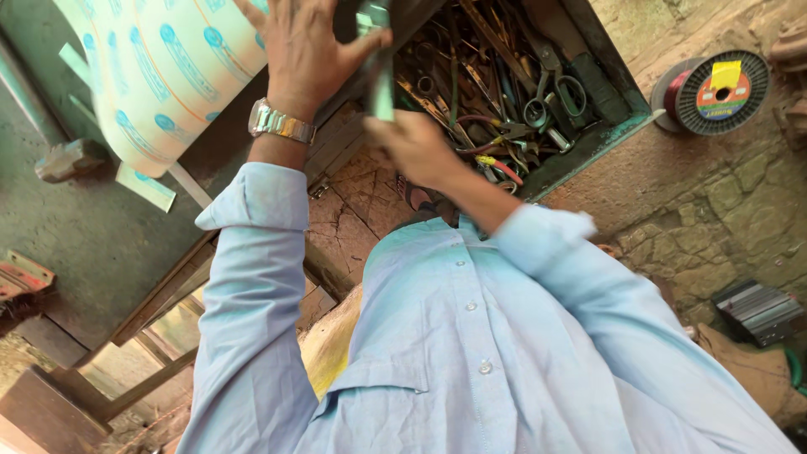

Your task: The person retrieves a pair of shears from a drawer, then uses them to cut a roll of Flexilam insulation material into strips. The person handles the insulation roll and shears throughout the task.

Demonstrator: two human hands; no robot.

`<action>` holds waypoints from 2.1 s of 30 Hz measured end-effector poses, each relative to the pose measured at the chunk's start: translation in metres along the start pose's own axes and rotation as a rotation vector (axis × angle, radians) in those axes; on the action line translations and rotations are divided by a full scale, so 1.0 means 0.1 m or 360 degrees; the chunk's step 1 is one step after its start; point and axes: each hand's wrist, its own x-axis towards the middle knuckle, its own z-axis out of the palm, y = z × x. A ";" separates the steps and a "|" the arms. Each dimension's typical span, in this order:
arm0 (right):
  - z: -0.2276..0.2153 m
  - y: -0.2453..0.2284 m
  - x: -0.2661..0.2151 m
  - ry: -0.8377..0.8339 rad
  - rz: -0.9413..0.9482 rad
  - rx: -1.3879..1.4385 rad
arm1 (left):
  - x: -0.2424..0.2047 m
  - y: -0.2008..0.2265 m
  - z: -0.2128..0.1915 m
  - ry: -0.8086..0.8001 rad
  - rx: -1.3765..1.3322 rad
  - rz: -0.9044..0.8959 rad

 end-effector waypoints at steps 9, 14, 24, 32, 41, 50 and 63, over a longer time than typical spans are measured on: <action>-0.27 0.34 0.56 -0.0191 0.0273 -0.0209 | 0.07 0.06 -0.16 -0.0335 0.0245 -0.0093; -1.10 0.52 0.76 0.0575 -0.0794 -0.1818 | 0.00 0.04 -0.07 -0.0321 0.0119 -0.0126; -1.59 0.92 1.89 0.0808 -0.0942 -0.2082 | 0.03 0.08 -0.07 -0.0220 0.0142 -0.0196; -1.64 0.65 1.66 0.0279 -0.0941 -0.2708 | 0.06 0.14 -0.12 -0.0250 0.0154 -0.0219; -1.16 0.83 1.86 0.0392 -0.0293 -0.1191 | 0.01 0.13 -0.02 -0.0154 0.0189 -0.0196; -1.29 1.06 2.08 0.0236 -0.0602 -0.2390 | 0.01 0.12 -0.01 -0.0229 0.0171 -0.0234; -1.29 0.61 1.72 -0.0294 -0.0901 -0.1879 | 0.01 0.09 0.03 -0.0239 0.0189 -0.0201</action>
